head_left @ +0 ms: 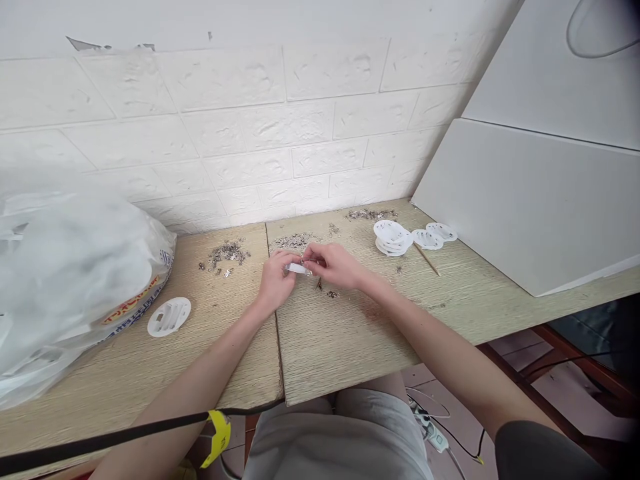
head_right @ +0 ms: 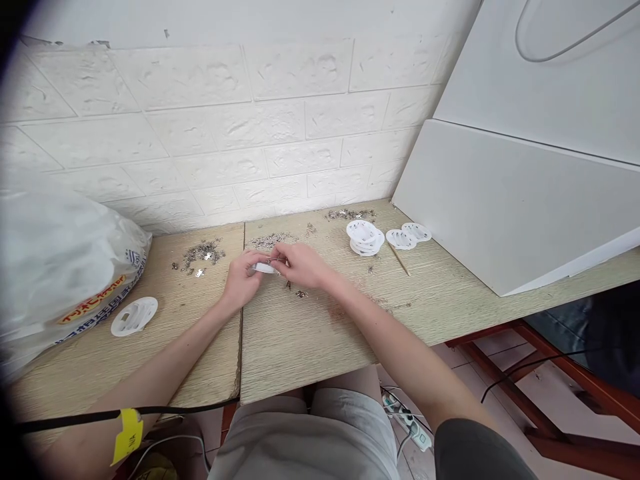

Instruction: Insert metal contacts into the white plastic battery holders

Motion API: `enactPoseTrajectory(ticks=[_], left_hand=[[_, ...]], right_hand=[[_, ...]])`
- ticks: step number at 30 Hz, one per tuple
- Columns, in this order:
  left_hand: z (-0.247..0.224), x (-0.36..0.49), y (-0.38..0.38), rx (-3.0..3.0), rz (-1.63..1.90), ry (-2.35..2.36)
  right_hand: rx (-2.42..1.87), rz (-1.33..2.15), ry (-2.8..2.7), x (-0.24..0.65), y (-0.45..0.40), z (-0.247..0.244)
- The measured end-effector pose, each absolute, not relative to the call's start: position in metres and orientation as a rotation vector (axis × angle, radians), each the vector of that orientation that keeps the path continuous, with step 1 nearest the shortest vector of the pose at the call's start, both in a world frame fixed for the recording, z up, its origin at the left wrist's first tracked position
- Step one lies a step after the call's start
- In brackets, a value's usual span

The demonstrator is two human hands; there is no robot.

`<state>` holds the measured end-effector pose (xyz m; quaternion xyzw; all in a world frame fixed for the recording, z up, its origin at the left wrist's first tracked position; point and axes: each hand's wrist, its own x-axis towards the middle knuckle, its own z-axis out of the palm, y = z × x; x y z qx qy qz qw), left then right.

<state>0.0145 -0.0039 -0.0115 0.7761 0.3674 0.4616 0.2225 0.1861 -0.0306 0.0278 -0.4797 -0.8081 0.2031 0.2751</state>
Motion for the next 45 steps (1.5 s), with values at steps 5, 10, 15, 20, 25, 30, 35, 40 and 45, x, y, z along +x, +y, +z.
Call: enactPoseTrajectory(ticks=[5,10,15,20,25,30,35,40,45], left_hand=[[-0.011,0.015,-0.005,2.135,1.336,0.973],[-0.007,0.015,-0.008,2.146,1.397,0.922],[-0.004,0.015,-0.009,2.129,1.383,0.964],[-0.006,0.015,-0.008,2.11,1.408,0.945],[-0.006,0.014,-0.007,2.084,1.405,0.926],[-0.005,0.013,-0.009,2.049,1.425,0.886],[-0.007,0.015,-0.009,1.909,1.406,0.936],[-0.01,0.017,-0.006,1.679,1.287,1.086],[-0.011,0.016,-0.002,1.578,1.259,1.102]], right_hand=[[-1.244,0.651,-2.046,0.185,-0.03,0.028],[-1.211,0.782,-2.015,0.184,-0.031,0.029],[-1.217,0.81,-2.027,0.181,-0.032,0.028],[-1.213,0.853,-2.0,0.18,-0.033,0.026],[-1.225,0.835,-2.018,0.176,-0.035,0.025],[-1.274,0.739,-2.011,0.181,-0.032,0.026],[-1.35,0.563,-1.825,0.194,-0.023,0.029],[-1.211,0.528,-1.822,0.189,-0.026,0.028],[-1.175,0.666,-1.728,0.182,-0.025,0.021]])
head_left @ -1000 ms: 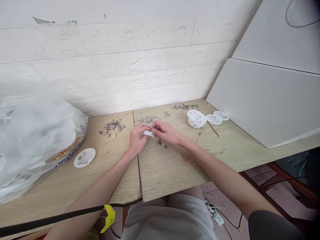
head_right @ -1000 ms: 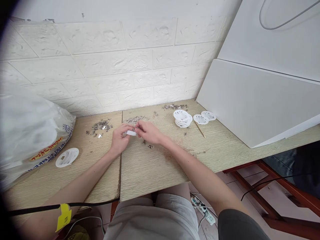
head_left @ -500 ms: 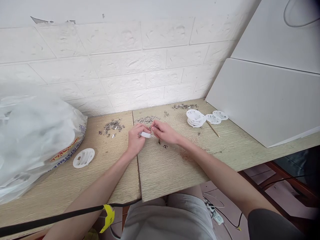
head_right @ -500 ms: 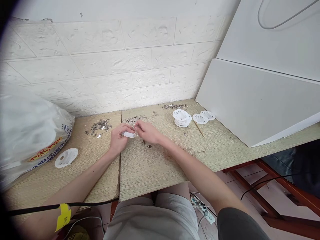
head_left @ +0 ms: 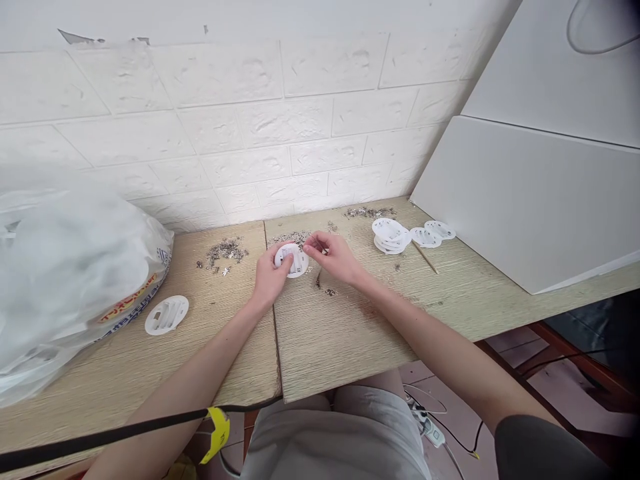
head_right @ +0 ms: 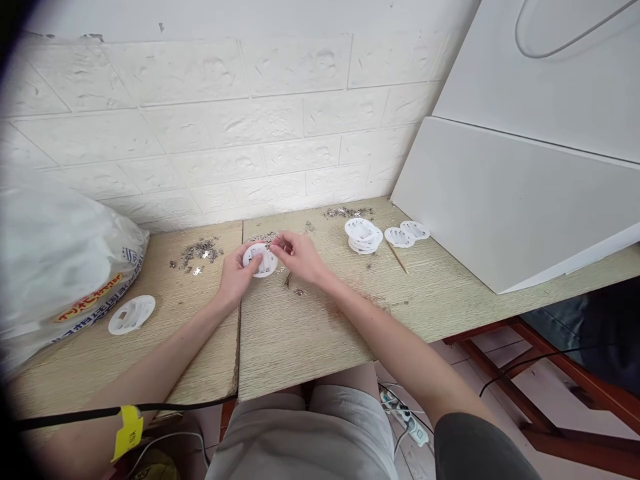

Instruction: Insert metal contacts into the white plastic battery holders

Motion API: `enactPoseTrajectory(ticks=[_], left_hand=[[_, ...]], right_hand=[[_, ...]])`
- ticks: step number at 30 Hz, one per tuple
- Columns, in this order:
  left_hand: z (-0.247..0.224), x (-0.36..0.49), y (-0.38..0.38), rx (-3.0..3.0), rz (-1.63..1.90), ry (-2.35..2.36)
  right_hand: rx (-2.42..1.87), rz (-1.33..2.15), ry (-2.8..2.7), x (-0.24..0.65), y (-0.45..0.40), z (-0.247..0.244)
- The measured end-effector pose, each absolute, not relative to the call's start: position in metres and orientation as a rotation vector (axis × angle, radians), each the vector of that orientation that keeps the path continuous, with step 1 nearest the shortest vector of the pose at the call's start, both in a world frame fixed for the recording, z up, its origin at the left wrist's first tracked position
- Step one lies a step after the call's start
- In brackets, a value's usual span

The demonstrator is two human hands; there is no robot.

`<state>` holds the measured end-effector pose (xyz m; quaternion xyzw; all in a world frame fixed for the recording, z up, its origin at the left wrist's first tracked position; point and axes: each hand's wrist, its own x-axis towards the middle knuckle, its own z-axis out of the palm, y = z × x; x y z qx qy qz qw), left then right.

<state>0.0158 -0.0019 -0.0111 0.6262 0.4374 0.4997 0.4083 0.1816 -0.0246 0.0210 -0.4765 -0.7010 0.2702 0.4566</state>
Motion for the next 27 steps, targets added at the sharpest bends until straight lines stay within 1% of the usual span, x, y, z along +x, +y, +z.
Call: enactPoseTrajectory(ticks=[7,20,25,27], left_hand=[[-0.009,0.0171,-0.0026,1.5,1.191,1.075],[-0.0095,0.0168,-0.0021,1.502,1.108,1.063],[-0.0078,0.0177,-0.0044,1.513,1.099,1.047],[-0.0072,0.0178,-0.0053,1.519,1.096,1.046]], right_hand=[[-1.243,0.985,-1.494,0.1863,-0.0179,0.0168],[-1.259,1.096,-1.394,0.185,-0.0216,0.0207],[-1.276,1.391,-1.251,0.1862,-0.023,0.0228],[-1.26,1.44,-1.224,0.1856,-0.0227,0.0217]])
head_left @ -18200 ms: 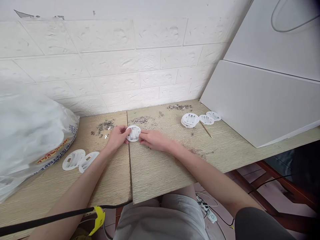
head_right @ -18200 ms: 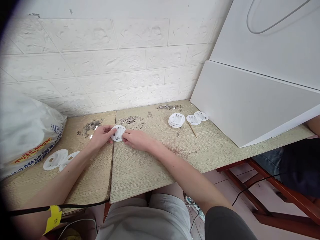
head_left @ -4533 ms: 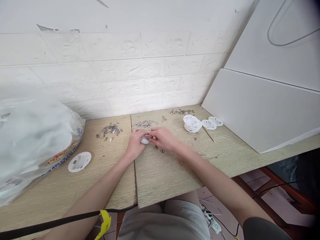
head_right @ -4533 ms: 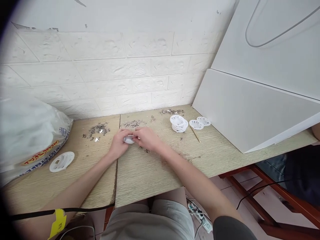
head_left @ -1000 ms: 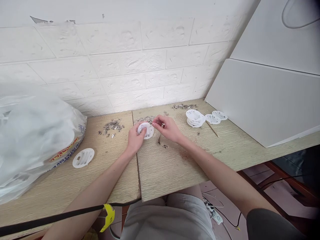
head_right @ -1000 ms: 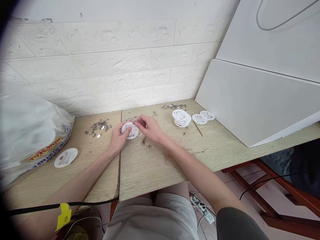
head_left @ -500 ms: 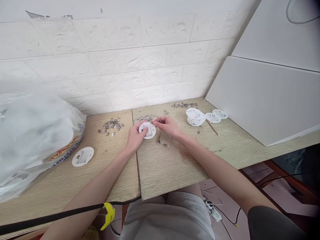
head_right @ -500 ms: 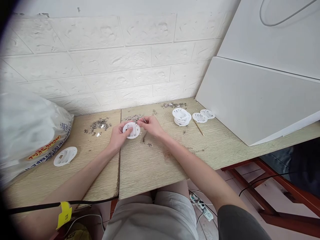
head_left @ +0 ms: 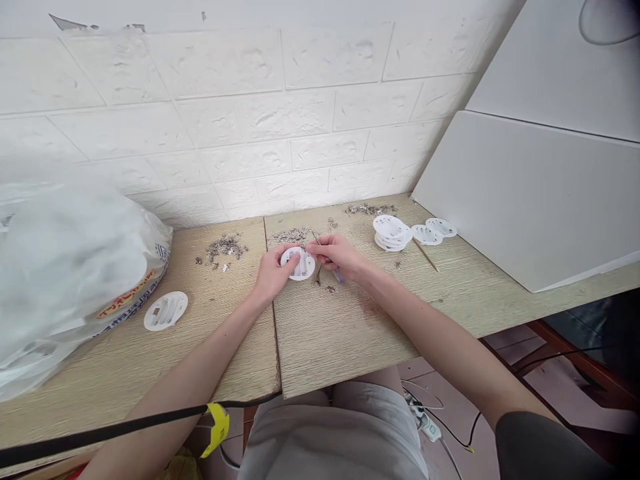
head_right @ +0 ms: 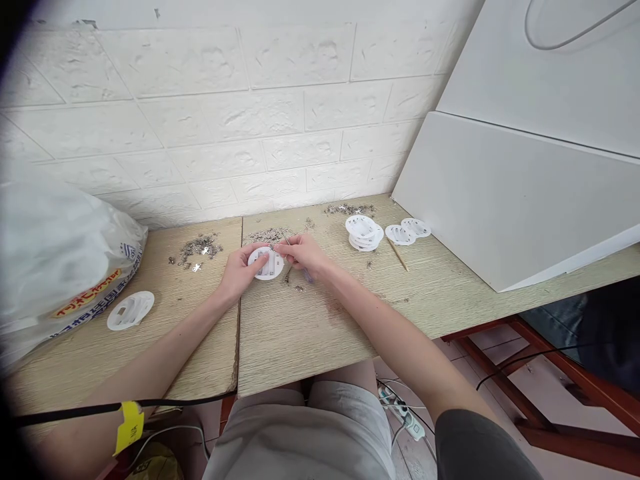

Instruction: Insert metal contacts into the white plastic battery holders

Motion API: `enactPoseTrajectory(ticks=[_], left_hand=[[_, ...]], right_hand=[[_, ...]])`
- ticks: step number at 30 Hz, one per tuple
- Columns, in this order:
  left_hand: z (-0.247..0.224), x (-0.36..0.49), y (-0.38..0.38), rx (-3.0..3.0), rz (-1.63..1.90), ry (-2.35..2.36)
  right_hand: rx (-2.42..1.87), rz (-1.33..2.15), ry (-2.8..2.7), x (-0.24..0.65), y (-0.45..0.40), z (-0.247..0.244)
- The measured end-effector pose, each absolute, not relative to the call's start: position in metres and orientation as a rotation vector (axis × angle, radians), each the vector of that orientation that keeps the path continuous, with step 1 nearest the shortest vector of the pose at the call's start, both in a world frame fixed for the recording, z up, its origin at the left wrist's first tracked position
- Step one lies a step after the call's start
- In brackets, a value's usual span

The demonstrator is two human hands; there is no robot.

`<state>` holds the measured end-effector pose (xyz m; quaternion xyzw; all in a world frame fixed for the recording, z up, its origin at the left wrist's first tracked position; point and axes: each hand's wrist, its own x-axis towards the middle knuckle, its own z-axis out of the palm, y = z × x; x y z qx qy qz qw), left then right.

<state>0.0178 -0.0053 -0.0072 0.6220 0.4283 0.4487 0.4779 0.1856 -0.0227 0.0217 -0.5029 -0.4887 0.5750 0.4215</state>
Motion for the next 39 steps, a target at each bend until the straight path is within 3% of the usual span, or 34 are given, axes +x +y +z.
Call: enactPoseTrajectory(ticks=[18,39], left_hand=[[-0.0089,0.0166,-0.0032,1.51,1.075,1.032],[-0.0057,0.0197,-0.0052,1.529,1.032,0.994]], right_hand=[[-1.363,0.348,-1.931,0.1802,-0.0238,0.0156],[-1.434,0.056,-2.133,0.1788,-0.029,0.0137]])
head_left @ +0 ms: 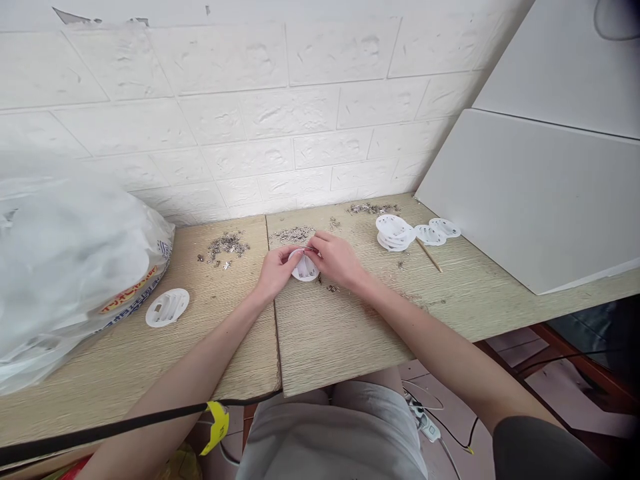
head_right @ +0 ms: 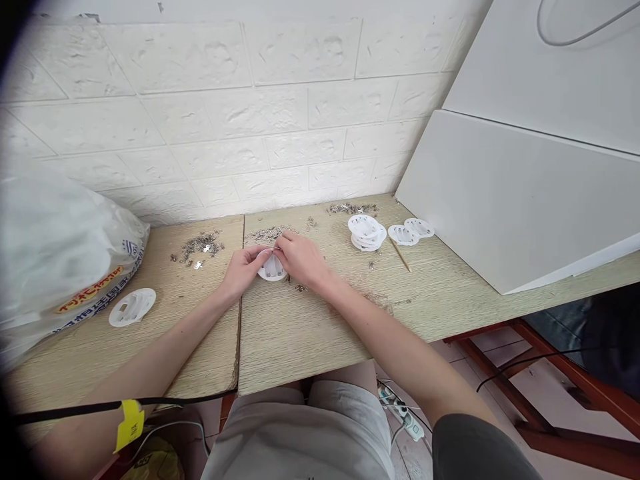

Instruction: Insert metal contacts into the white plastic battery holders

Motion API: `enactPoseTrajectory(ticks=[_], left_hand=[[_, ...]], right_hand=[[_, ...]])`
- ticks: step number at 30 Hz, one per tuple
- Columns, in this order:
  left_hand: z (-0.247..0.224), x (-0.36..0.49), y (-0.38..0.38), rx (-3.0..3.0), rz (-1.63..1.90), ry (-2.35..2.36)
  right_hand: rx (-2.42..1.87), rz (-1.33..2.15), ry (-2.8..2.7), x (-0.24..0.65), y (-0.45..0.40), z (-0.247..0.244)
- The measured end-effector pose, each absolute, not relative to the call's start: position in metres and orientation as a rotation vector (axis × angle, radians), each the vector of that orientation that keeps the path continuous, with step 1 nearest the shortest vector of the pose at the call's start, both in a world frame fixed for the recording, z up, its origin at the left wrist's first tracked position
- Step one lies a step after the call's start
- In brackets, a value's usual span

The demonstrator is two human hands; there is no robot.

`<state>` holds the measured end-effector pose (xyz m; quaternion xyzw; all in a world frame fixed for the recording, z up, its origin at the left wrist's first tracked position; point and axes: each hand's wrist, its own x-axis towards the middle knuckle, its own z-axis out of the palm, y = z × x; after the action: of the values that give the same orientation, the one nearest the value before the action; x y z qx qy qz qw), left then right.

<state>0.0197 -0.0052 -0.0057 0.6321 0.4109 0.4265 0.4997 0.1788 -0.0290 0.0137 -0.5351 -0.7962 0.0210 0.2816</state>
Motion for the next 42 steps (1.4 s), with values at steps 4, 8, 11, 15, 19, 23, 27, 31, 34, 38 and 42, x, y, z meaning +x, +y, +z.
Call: enactPoseTrajectory(ticks=[4,8,11,15,19,23,27,31,34,38,42], left_hand=[[-0.0049,0.0192,-0.0066,1.512,1.024,1.002],[-0.0048,0.0198,-0.0074,1.503,1.028,1.001],[-0.0048,0.0204,-0.0075,1.496,1.029,1.023],[-0.0059,0.0201,-0.0066,1.499,1.034,1.055],[-0.0059,0.0194,-0.0061,1.529,1.03,1.072],[-0.0042,0.0197,-0.007,1.53,1.034,1.083],[-0.0031,0.0203,-0.0071,1.491,1.047,1.036],[-0.0037,0.0201,-0.0056,1.497,1.066,1.033],[-0.005,0.0195,-0.0043,1.506,1.073,1.053],[-0.0073,0.0189,-0.0028,1.522,1.066,1.052],[-0.0089,0.0188,-0.0017,1.537,1.049,1.058]], right_hand=[[-1.386,0.224,-2.038,0.1801,-0.0264,0.0128],[-1.392,0.493,-1.882,0.1824,-0.0221,0.0136],[-1.404,0.711,-1.763,0.1841,-0.0202,0.0134],[-1.352,0.94,-1.665,0.1846,-0.0197,0.0107],[-1.309,1.052,-1.571,0.1834,-0.0196,0.008],[-1.315,1.009,-1.593,0.1816,-0.0205,0.0087],[-1.326,0.614,-1.803,0.1797,-0.0237,0.0128],[-1.273,0.382,-1.944,0.18,-0.0258,0.0158],[-1.296,0.355,-1.984,0.1811,-0.0253,0.0165],[-1.337,0.328,-2.016,0.1812,-0.0242,0.0154],[-1.388,0.26,-2.081,0.1802,-0.0245,0.0129]])
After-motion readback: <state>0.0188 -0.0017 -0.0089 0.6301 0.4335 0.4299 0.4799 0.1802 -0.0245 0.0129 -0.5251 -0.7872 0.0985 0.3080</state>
